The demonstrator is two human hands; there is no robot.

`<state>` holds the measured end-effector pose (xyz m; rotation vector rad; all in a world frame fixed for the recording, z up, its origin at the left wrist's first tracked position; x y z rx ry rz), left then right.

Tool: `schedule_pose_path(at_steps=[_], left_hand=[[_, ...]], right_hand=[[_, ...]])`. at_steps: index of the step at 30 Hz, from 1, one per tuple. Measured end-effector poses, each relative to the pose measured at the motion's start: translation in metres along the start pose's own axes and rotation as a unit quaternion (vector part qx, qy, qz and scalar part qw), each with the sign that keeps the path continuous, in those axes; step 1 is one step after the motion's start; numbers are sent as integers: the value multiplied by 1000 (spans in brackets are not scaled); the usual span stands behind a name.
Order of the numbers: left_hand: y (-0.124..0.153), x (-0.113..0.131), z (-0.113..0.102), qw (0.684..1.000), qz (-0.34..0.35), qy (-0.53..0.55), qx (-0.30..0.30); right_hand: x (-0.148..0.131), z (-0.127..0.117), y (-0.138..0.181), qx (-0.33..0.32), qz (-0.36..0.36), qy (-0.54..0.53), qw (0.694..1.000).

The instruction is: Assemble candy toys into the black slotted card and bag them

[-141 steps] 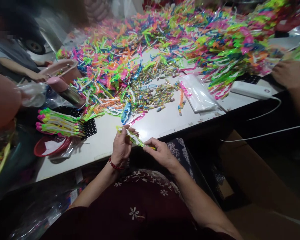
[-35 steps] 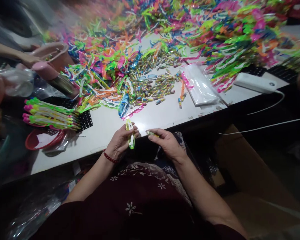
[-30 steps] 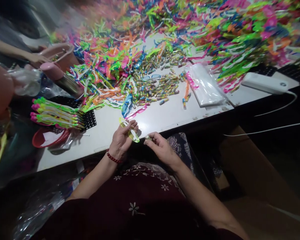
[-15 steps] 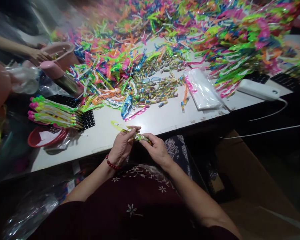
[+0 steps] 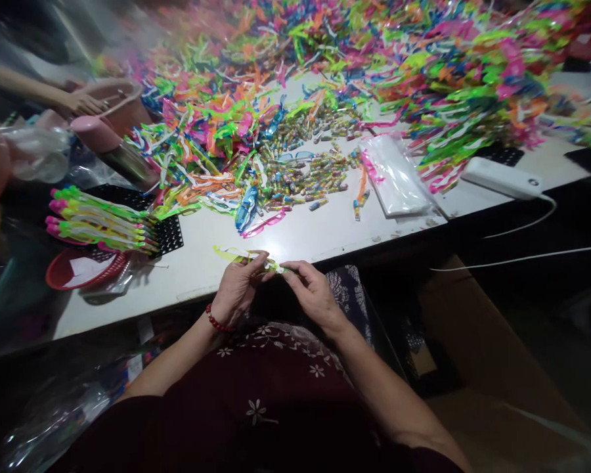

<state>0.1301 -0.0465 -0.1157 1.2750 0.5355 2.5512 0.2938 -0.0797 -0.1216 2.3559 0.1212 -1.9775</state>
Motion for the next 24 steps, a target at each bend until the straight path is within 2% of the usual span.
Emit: schedule_pose_path(at_steps=[11,16,20,24], left_hand=[[0,-1,1,1000,0,-11,-1],[-2,-2,-1,1000,-6,-4,-11],[3,-1,1,1000,-8,-3,6],[4,-5,2,1000,-5,21,-10]], right_hand=[[1,2,-1,-6,54,-64,996],[1,3,-3,3,56,-83,995],[-1,5,-3,10,65,-63,996],[1,6,-3,19,64,-33,997]])
Point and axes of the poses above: each hand's wrist, its own y-axis away from the middle knuckle, its own z-axis out of the palm, x = y × z, the point moved 1 cm from there along -y, towards the middle knuckle, and after that the axes turned 3 degrees about y, right-handed, at the moved point
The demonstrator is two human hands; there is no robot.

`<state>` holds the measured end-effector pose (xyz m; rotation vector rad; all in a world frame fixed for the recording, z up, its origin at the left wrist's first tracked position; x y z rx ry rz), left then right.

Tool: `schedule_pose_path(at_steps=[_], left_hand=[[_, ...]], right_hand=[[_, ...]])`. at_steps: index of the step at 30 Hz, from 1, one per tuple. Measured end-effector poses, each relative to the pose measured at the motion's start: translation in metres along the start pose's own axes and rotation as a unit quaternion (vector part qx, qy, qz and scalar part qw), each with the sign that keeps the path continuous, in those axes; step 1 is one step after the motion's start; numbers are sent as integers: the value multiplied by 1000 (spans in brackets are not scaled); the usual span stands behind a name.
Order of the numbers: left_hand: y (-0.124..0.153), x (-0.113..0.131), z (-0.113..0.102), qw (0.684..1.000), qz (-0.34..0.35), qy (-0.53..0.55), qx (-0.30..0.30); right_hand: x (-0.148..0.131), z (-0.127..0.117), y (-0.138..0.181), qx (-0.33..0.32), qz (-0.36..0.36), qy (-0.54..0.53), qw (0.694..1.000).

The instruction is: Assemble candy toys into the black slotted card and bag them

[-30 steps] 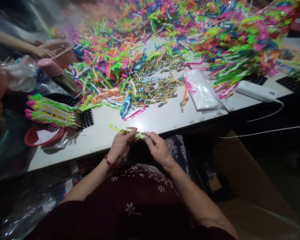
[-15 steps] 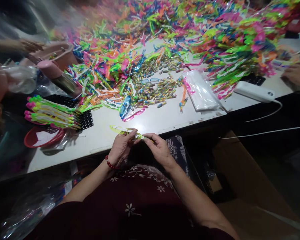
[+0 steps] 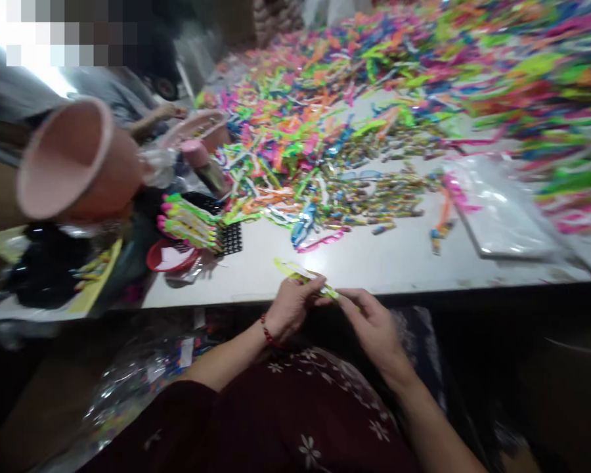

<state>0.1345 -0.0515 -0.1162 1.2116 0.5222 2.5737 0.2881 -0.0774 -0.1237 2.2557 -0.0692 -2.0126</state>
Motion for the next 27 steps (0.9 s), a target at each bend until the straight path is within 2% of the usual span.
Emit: schedule_pose_path(at_steps=[4,8,14,17,21,25,27], left_hand=[[-7,0,-8,1000,18,5,12],[-9,7,-17,1000,21,-8,9],[-17,14,-24,999,24,-5,38],[-19,18,-27,997,37,-9,61],[-17,30,-34,995,64,-21,73],[-15,42,-42,991,95,9,96],[-15,47,-47,986,117,18,113]], right_hand=[[6,2,-6,-6,-44,65,997],[8,8,-10,-41,-105,138,984],[11,23,-24,-35,-109,165,980],[6,30,-30,-64,-145,177,971],[-4,43,-40,-82,-254,234,935],[-12,57,-53,-57,-346,332,876],[-15,65,-58,-49,-372,354,857]])
Point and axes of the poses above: each hand's wrist, its own y-axis away from the middle knuckle, its own z-axis out of the palm, x = y × z, the point moved 1 cm from there along -y, towards the middle knuckle, and after that the axes turned 3 degrees about y, right-handed, at the moved point
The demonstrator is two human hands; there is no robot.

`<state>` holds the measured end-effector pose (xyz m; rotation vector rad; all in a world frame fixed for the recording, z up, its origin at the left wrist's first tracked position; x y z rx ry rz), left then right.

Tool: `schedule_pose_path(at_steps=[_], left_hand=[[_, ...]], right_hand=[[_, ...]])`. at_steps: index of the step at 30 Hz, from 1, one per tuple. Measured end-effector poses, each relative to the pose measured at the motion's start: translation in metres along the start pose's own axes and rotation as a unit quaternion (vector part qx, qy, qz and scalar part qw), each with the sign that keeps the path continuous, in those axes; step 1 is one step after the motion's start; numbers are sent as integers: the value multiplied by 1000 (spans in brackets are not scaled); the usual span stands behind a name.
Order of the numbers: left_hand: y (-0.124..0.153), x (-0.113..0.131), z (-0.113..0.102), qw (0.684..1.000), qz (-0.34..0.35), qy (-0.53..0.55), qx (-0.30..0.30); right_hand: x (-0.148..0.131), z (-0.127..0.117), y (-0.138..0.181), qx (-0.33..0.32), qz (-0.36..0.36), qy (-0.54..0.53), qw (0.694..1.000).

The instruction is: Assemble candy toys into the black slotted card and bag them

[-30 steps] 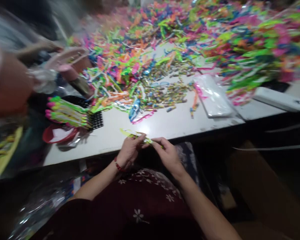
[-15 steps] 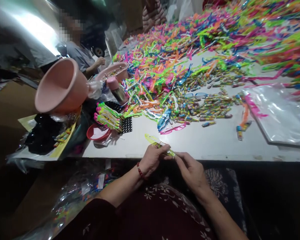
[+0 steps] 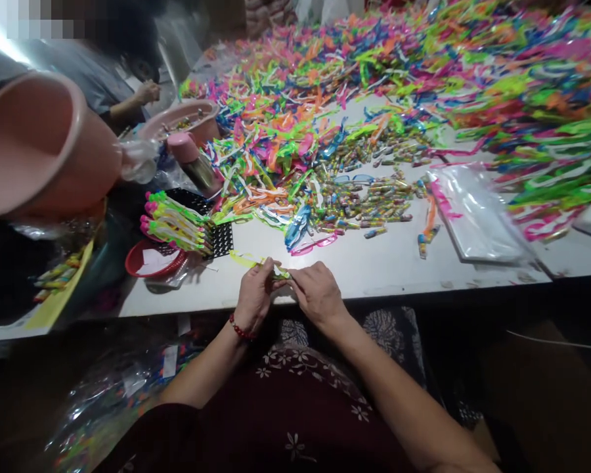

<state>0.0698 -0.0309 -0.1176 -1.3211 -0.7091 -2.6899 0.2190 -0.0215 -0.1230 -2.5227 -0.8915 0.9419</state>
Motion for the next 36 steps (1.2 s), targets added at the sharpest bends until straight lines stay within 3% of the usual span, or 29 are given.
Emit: schedule_pose_path(at_steps=[9,14,22,26,30,33,36], left_hand=[[-8,19,-25,993,73,-67,64],[-12,30,-39,984,112,-123,68],[-9,78,-65,943,196,-264,51],[8,120,-77,887,323,-298,140],[8,175,-90,783,486,-310,234],[-14,217,-102,721,543,-369,223],[-44,249,-108,686,551,-454,137]], right_hand=[[-3,29,-25,-55,-51,-65,995],[-9,48,-40,-25,-91,-56,994],[-28,79,-107,-51,-73,-174,981],[-32,102,-147,-47,-25,-226,973],[-34,127,-179,-62,49,-295,952],[-37,142,-193,-62,86,-337,936],[-40,153,-200,-57,94,-324,940]])
Point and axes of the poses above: each hand's wrist, its own y-axis away from the middle knuckle, its own z-axis out of the palm, x = y × z, the point moved 1 cm from there along -y, towards the middle knuckle, and after that the axes turned 3 degrees about y, right-handed, at the moved point
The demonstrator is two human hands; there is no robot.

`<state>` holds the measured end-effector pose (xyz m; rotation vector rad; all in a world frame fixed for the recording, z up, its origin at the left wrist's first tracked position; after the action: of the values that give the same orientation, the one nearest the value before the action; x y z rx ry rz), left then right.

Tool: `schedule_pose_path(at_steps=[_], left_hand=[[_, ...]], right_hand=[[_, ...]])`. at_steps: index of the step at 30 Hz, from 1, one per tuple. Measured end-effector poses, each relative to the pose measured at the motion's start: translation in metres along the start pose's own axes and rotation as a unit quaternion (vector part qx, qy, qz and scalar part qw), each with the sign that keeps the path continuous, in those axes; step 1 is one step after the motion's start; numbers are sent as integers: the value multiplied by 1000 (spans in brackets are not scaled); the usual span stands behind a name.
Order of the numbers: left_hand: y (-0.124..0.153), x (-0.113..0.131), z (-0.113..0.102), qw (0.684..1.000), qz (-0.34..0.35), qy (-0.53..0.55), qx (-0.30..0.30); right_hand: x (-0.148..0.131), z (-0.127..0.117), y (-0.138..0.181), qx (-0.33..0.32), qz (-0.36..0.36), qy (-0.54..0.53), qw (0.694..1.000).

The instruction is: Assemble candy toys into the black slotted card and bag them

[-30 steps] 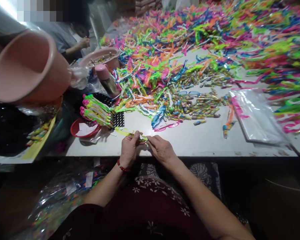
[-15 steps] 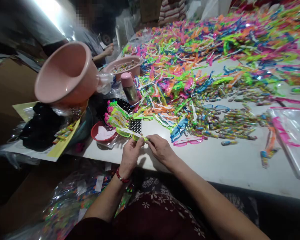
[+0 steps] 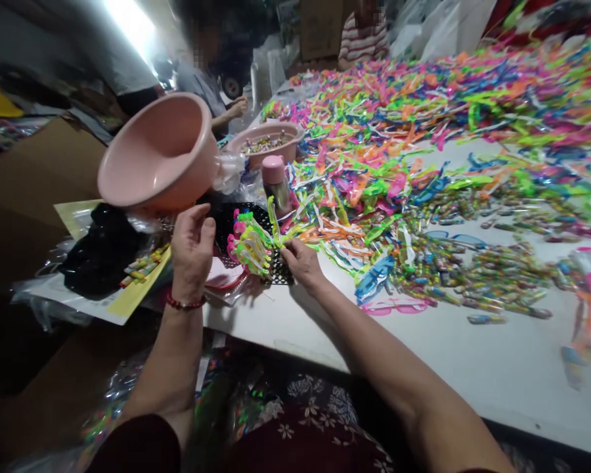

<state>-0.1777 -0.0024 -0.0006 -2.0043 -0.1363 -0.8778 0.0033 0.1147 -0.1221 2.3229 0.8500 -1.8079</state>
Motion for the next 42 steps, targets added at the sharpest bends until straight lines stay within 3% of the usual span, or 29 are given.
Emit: schedule_pose_path(at_steps=[5,10,18,24,34,42], left_hand=[[-27,-15,16,979,56,25,-193],[-21,-15,29,956,49,23,-288],[-20,-15,32,945,82,1,-317],[-20,-18,35,944,93,0,-317],[-18,-22,39,946,105,5,-307],[-20,-23,37,937,108,1,-333]], right_hand=[[6,9,-7,0,-21,69,997],[9,13,-13,-20,-46,106,993],[9,15,-21,-46,-83,165,982],[12,16,-23,-34,-84,150,984],[10,7,-33,-82,-100,219,967],[-5,16,-36,-110,-59,303,945]])
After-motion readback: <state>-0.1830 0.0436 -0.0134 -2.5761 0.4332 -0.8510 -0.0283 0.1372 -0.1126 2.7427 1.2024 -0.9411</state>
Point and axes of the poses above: each hand's wrist, its own y-axis away from the middle knuckle, its own z-axis out of the palm, x = y × z, the point moved 1 cm from there along -y, towards the middle knuckle, and after that the axes turned 3 degrees about y, right-handed, at the moved point
